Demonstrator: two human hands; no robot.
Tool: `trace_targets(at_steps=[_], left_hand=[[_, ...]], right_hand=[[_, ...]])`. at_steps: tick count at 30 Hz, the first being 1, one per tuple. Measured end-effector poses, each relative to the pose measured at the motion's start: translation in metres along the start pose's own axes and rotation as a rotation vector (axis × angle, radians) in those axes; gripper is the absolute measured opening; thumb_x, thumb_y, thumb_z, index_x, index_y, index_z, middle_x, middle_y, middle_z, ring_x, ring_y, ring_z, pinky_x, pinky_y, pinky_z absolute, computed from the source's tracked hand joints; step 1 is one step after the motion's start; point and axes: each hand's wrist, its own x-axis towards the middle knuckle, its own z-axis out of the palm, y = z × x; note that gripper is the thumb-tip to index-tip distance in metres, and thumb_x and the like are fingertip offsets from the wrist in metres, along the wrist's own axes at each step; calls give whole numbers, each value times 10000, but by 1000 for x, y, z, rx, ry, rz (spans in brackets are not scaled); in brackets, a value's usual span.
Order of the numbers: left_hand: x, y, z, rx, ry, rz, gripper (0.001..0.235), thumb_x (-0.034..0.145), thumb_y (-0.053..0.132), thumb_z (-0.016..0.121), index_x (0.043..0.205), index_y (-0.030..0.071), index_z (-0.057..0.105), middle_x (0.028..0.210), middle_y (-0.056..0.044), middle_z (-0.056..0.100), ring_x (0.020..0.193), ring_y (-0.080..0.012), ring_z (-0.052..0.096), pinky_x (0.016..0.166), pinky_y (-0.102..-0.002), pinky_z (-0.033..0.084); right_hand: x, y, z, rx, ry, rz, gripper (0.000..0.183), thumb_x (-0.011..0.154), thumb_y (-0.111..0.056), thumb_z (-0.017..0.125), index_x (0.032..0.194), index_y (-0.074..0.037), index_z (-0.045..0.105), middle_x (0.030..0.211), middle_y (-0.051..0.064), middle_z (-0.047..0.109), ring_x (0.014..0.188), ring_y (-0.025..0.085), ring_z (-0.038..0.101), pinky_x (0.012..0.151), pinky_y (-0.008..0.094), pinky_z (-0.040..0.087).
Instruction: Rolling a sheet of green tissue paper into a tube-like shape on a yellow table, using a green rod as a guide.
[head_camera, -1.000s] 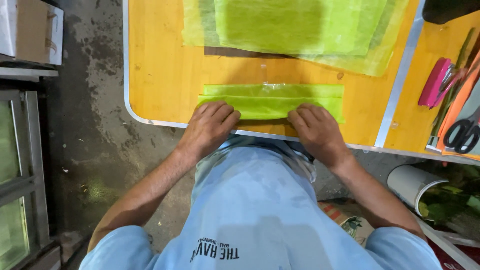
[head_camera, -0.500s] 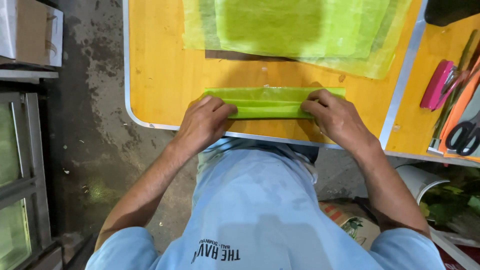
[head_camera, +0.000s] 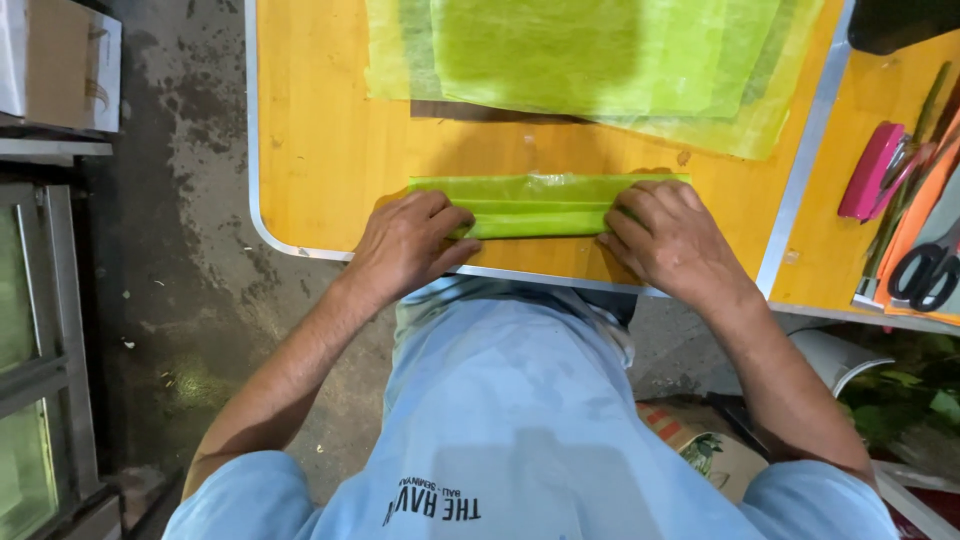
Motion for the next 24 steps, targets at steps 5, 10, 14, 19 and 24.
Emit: trace_targets(at_steps=[5, 10, 14, 19, 24], left_hand=[[-6, -1, 8, 105, 24, 35, 232, 946, 352, 753, 1012, 138, 690, 949, -80, 583, 817, -333, 650, 649, -445, 533], [-7, -8, 21, 315, 123, 157, 96, 941, 260, 730, 933, 173, 690, 1073, -76, 629, 991, -292, 649, 828, -407, 491], [-1, -4, 15, 300, 110, 184, 252, 909, 319, 783, 950, 103, 659, 976, -85, 608, 1056, -295, 626, 1020, -458, 451], [4, -6, 8, 267, 104, 200, 222, 929, 281, 787, 955, 95, 669, 947, -79, 602, 991, -292, 637, 924, -432, 506], [7, -7, 7, 176, 118, 133, 69, 986, 162, 714, 969, 97, 697, 813, -66, 572, 869, -281, 650, 826, -402, 515]], right_hand=[[-3, 0, 7, 3, -6, 19, 78, 957, -156, 775, 1012, -101, 771, 1021, 93, 713, 1083, 277, 677, 916, 399, 515], [2, 2, 1, 76, -27, 77, 45, 996, -140, 738, 1005, -107, 767, 930, 75, 711, 989, 255, 683, 860, 371, 506], [2, 12, 9, 159, -28, 96, 58, 1005, -111, 711, 1009, -93, 766, 862, 67, 700, 919, 250, 668, 808, 357, 477], [14, 15, -3, 207, -78, 135, 79, 1012, -60, 680, 982, -76, 751, 822, 72, 680, 872, 255, 645, 795, 355, 464], [9, 20, 3, 222, -62, 186, 56, 992, -37, 685, 993, -71, 728, 805, 86, 666, 859, 278, 671, 793, 386, 499]])
